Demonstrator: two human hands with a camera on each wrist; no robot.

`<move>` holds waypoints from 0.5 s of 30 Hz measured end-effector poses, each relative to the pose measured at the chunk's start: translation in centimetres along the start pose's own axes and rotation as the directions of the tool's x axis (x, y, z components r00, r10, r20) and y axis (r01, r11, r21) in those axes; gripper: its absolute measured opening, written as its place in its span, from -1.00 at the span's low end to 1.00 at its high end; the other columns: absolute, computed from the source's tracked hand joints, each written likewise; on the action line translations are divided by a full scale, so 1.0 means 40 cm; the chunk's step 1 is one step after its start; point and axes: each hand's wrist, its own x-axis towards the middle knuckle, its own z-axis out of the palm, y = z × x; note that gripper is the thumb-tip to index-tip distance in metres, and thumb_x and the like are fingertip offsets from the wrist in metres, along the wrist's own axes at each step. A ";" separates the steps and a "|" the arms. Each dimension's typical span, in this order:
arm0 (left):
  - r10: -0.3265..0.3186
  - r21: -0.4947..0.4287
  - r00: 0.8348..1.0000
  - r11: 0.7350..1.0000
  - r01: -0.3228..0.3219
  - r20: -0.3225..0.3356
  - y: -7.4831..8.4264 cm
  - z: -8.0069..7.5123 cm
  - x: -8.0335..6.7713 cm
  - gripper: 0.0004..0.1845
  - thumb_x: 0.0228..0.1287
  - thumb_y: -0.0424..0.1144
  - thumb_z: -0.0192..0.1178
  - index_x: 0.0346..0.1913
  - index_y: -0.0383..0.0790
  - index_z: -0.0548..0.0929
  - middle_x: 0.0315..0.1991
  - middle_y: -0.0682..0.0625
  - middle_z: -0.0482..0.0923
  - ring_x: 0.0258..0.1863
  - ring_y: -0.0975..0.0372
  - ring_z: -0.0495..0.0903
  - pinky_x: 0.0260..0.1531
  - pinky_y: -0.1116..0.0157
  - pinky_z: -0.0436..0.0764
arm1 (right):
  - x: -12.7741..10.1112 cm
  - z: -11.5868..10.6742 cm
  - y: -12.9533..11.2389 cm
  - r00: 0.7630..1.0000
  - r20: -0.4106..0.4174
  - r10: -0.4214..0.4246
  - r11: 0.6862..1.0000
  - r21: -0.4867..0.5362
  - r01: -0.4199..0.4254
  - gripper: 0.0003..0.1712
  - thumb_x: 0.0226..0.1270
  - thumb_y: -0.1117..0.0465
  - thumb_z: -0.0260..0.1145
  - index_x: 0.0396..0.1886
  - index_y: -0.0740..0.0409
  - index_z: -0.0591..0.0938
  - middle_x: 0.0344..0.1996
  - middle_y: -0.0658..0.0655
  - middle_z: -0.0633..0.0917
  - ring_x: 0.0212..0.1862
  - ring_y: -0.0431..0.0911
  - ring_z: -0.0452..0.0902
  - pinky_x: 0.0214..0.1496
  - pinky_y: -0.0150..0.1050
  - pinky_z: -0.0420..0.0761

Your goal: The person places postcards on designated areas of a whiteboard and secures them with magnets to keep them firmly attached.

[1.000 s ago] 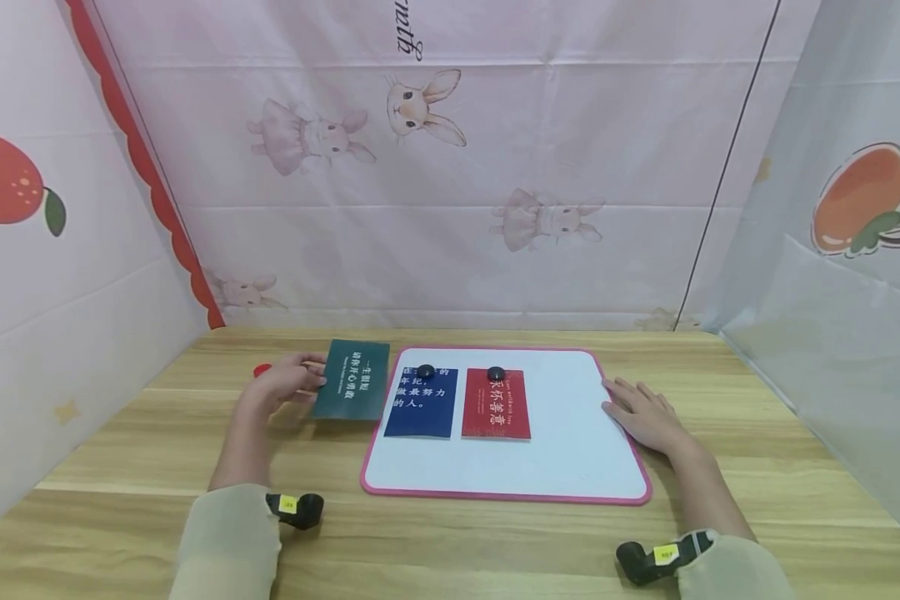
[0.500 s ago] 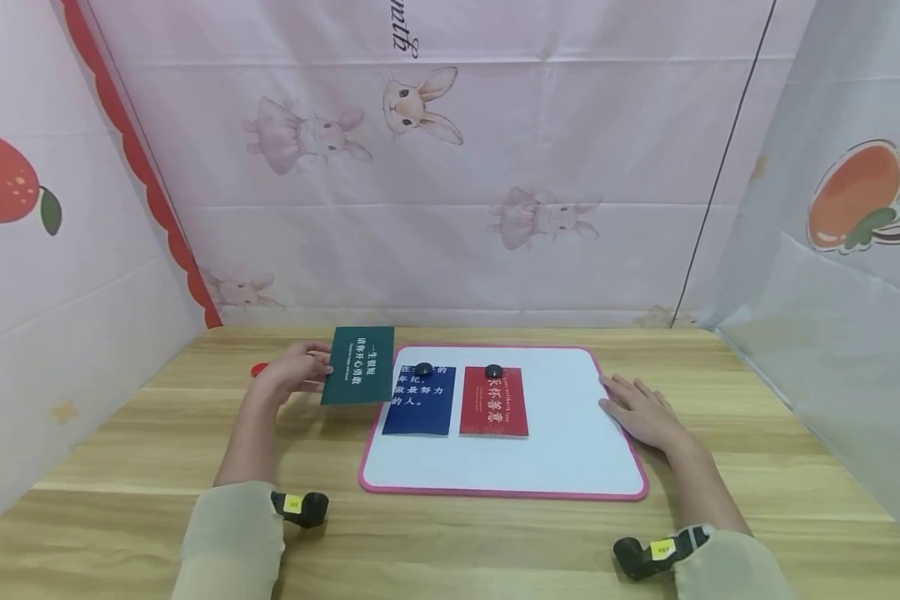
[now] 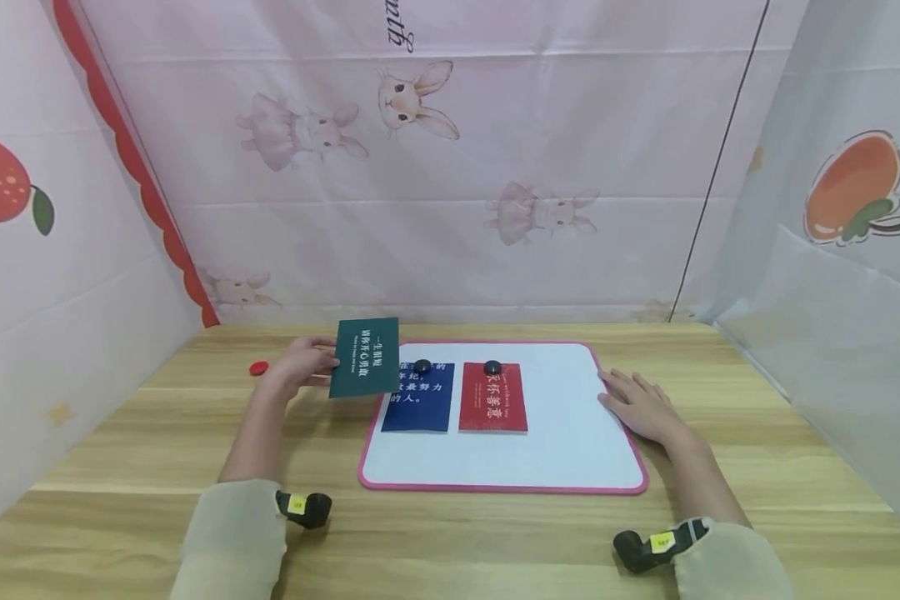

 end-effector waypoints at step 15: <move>0.036 0.032 0.999 0.999 -0.034 -0.038 0.009 0.086 0.005 -0.55 0.26 -0.53 -0.13 0.23 -0.43 0.28 -0.12 -0.27 0.41 -0.26 0.04 0.46 -0.36 0.23 0.58 | 0.002 0.003 0.005 1.000 0.012 0.000 1.000 -0.001 0.000 -0.27 0.40 -0.10 -0.02 0.36 0.30 0.16 0.29 0.49 0.08 0.28 0.44 -0.26 0.20 0.31 -0.31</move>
